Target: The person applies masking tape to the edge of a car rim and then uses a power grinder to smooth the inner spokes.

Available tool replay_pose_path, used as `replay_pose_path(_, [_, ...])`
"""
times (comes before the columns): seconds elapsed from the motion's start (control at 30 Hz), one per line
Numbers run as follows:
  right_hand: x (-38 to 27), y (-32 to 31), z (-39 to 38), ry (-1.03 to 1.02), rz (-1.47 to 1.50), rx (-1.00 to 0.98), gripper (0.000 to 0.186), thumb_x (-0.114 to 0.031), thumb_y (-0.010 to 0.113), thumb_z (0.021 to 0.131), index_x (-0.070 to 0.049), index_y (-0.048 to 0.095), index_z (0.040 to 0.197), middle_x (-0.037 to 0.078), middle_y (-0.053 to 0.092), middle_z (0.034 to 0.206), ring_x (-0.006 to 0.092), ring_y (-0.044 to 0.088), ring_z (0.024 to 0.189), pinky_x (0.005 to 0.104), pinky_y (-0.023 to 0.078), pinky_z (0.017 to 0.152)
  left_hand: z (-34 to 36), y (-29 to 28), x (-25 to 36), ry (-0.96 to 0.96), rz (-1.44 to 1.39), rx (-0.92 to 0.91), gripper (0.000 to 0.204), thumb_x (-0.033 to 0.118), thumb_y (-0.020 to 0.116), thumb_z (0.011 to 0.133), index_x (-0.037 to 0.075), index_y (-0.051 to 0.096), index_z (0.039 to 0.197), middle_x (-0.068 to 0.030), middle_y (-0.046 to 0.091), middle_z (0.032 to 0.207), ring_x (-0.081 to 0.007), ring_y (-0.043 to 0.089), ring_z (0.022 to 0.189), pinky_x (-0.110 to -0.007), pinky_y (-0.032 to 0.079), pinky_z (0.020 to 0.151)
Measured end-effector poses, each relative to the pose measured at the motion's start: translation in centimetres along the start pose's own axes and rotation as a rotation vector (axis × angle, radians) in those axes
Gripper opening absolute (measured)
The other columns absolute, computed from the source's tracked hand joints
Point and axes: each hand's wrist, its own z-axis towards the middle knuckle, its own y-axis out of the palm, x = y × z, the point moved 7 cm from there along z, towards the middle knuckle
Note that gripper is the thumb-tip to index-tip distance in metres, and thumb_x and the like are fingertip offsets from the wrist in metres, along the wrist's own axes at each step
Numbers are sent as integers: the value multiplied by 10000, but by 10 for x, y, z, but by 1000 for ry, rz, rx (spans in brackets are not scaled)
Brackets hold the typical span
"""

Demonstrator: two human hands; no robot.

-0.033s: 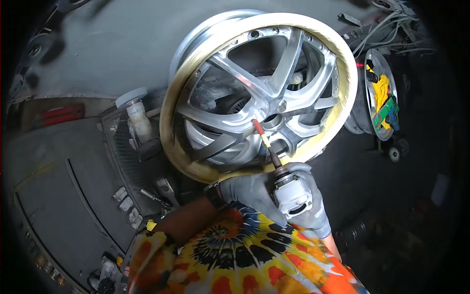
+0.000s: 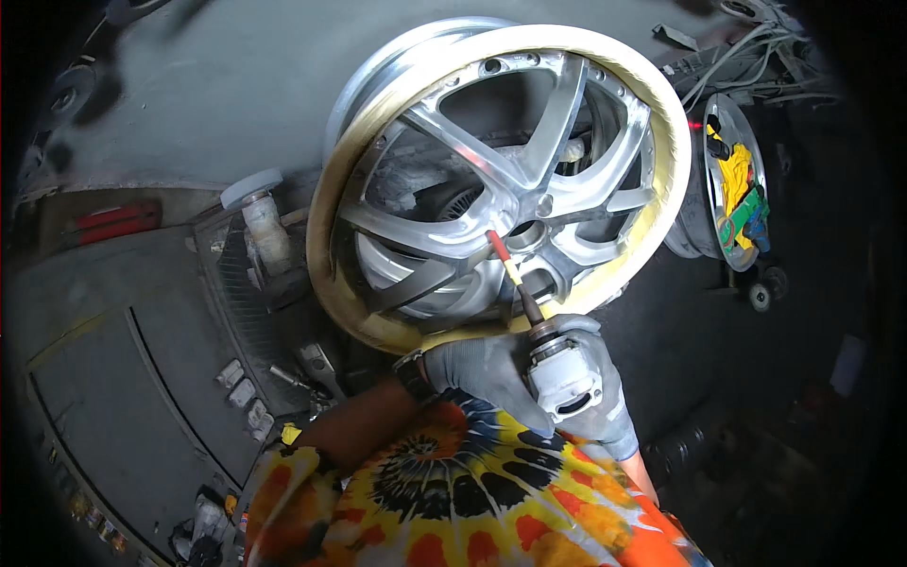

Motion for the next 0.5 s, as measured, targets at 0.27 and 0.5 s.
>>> replay_pose_path(0.27, [9,1,4,68,6,15,891,-136,966,704,-21,493,1450,182,576,1449,324,644,1298,402,512,1091,3,-7,-1,176,118,40,620,164,946,786,38,642,1311,-54,716,1173,-159,659,1093,-346,544,1017])
replay_pose_path(0.5, [10,1,6,77,-18,6,862,-130,956,719,-23,494,1439,188,576,1446,327,634,1307,395,508,1094,1,-8,-14,159,299,7,754,121,904,781,28,522,1425,-81,654,1267,-178,606,1190,-356,500,1081])
